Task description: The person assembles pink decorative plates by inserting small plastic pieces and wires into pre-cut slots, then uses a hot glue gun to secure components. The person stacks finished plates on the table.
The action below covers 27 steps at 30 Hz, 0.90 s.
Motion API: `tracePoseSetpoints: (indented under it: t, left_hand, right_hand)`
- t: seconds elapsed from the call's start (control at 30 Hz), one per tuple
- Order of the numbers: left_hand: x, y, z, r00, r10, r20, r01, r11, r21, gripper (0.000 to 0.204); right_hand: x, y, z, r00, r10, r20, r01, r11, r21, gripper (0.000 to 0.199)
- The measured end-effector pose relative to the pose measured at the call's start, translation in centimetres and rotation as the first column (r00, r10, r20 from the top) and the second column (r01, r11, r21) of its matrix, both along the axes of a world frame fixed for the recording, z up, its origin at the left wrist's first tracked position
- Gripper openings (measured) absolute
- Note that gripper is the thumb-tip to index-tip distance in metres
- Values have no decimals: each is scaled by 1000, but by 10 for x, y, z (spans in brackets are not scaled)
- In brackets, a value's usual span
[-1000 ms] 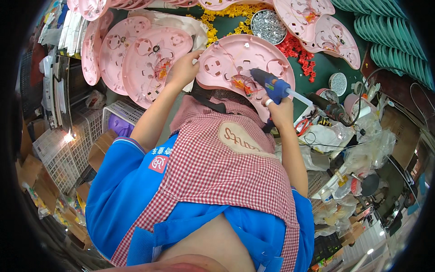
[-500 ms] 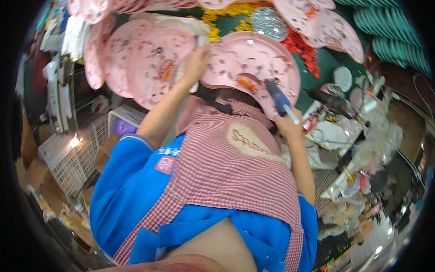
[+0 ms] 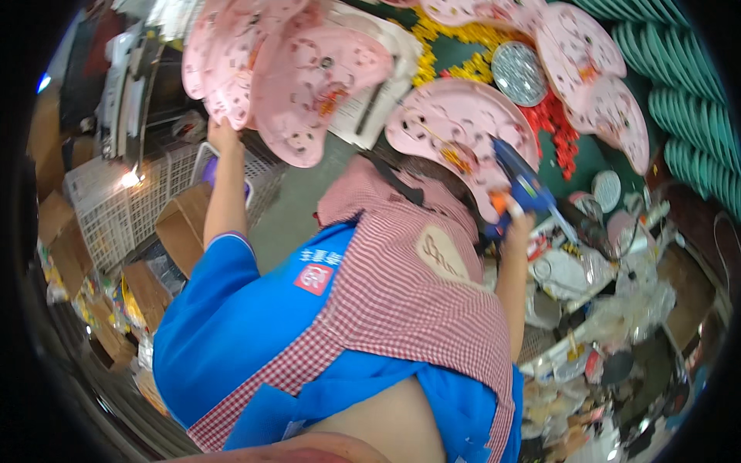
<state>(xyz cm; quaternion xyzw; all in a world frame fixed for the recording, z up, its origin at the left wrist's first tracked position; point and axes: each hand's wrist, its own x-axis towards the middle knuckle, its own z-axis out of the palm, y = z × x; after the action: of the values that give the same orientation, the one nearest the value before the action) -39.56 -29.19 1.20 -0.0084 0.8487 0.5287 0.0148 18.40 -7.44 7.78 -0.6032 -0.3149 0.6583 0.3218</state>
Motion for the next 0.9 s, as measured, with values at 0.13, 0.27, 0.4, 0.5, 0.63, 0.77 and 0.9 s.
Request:
tracePoseSetpoints:
  t: [0.13, 0.27, 0.4, 0.5, 0.63, 0.77, 0.9]
  left_hand:
    - [12, 27, 2, 985, 40, -170, -92, 946, -310, 56]
    - [79, 78, 54, 789, -392, -473, 147, 868, -475, 60]
    - [148, 129, 51, 621, -730, -285, 653, 683, -328, 42]
    - [182, 146, 38, 450, -884, -132, 839, 468, -276, 34]
    - [226, 176, 31, 194, -978, -71, 904, 206, -374, 33]
    - [245, 190, 17, 168, -985, -39, 904, 170, -392, 32]
    - [247, 205, -11, 280, -955, 100, 917, 235, -323, 28]
  right_hand:
    - [-27, 16, -12, 921, 337, 196, -357, 931, 72, 42]
    - [-33, 19, -25, 817, 428, 387, -477, 878, 35, 34]
    - [-44, 28, -13, 625, 517, 585, -541, 827, -152, 32]
    - [-23, 24, -6, 795, 321, 514, -419, 904, 83, 38]
    - [-11, 31, -19, 632, 442, 636, -520, 851, -75, 38]
    - [-4, 17, 11, 732, 352, 584, -449, 893, 26, 40]
    - [14, -3, 3, 618, 402, 676, -489, 869, -69, 43]
